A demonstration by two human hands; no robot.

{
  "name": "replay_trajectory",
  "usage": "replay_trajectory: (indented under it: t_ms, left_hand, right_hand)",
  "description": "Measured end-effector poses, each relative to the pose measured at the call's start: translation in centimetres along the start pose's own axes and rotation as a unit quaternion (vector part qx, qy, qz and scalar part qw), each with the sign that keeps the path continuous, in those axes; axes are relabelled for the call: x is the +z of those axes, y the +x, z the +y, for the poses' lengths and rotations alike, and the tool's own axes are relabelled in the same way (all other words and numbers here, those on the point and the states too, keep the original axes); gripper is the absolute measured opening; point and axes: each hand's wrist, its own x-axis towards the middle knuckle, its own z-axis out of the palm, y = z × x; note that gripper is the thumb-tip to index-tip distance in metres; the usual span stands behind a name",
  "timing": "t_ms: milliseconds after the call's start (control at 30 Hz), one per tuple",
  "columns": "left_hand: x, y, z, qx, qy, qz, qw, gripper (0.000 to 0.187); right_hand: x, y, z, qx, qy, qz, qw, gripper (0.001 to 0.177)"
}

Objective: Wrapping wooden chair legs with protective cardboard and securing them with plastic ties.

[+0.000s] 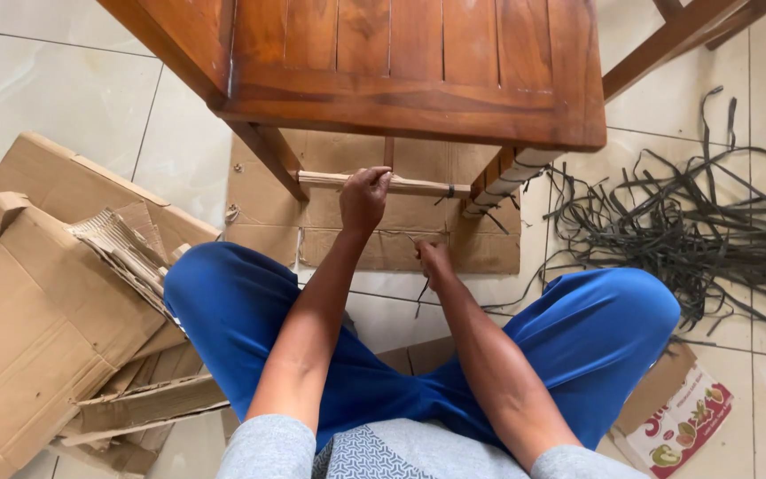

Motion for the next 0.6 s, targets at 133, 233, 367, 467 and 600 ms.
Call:
replay_trajectory:
  t_ms: [133, 233, 367, 467, 600]
  left_hand:
    - [0.9, 1.8, -1.2, 0.101, 0.003, -0.030, 0.994, 0.020]
    - [1.4, 2.1, -1.7, 0.114, 0.040, -0.111, 0.986, 0.025]
    - [2.9, 2.4, -3.4, 0.087, 0.075, -0.168, 0.979, 0.015]
    - [4.9, 2.8, -5.7, 0.089, 0.085, -0.162, 0.979, 0.015]
    - [7.6, 3.3, -8.0, 0.050, 0.101, -0.149, 0.982, 0.022]
  right_hand:
    - [2.5, 0.6, -2.8, 0.028, 0.077, 0.032, 0.996, 0.019]
    - [3.3, -0.5, -6.6, 0.038, 0.147, 0.031, 0.988, 0.018]
    - [4.1, 0.5, -9.2, 0.035, 0.248, -0.017, 0.968, 0.010]
    - [4.8, 0.7, -10.8, 0.030, 0.290, -0.053, 0.955, 0.009]
    - [5.8, 0.5, -12.7, 0.062, 0.333, -0.112, 0.934, 0.007]
